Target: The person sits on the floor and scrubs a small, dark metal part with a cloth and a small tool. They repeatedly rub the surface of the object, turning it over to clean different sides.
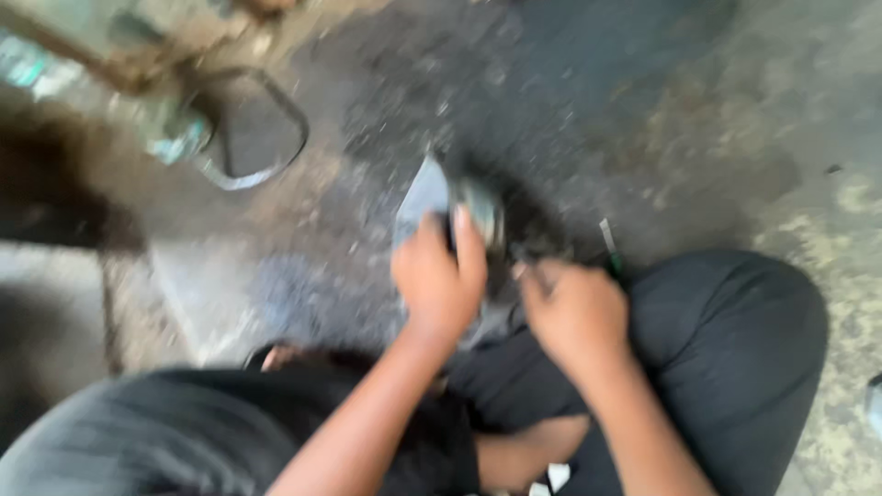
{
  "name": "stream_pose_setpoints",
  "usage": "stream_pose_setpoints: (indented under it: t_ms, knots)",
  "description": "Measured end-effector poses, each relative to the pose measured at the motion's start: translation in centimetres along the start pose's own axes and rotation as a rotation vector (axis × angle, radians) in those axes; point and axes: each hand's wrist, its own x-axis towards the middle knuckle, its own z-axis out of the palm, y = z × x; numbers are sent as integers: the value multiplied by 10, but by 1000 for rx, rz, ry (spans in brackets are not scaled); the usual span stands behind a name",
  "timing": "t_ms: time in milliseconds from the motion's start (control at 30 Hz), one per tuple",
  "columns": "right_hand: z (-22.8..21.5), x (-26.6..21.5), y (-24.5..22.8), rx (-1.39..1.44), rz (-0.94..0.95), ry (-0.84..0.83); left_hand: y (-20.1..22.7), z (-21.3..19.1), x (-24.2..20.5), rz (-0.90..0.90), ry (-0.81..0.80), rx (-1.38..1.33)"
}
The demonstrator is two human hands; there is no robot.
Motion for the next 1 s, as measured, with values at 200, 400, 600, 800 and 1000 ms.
stream_pose_setpoints:
  t_ms: [200, 400, 600, 800, 1000]
  knots:
    - [-10, 24, 25, 384, -93, 166, -12, -26, 42, -202, -68, -179]
    - [27, 31, 17, 777, -34, -44, -18, -32, 57, -106, -184, -175]
    - [27, 37, 7, 1085, 131, -98, -12, -30, 62, -188, -237, -153]
    - [21, 34, 12, 1204, 124, -20, -34, -18, 83, -487, -129, -316]
    - [27, 37, 10, 1028, -144, 144, -64, -23, 100, -751, -133, -569]
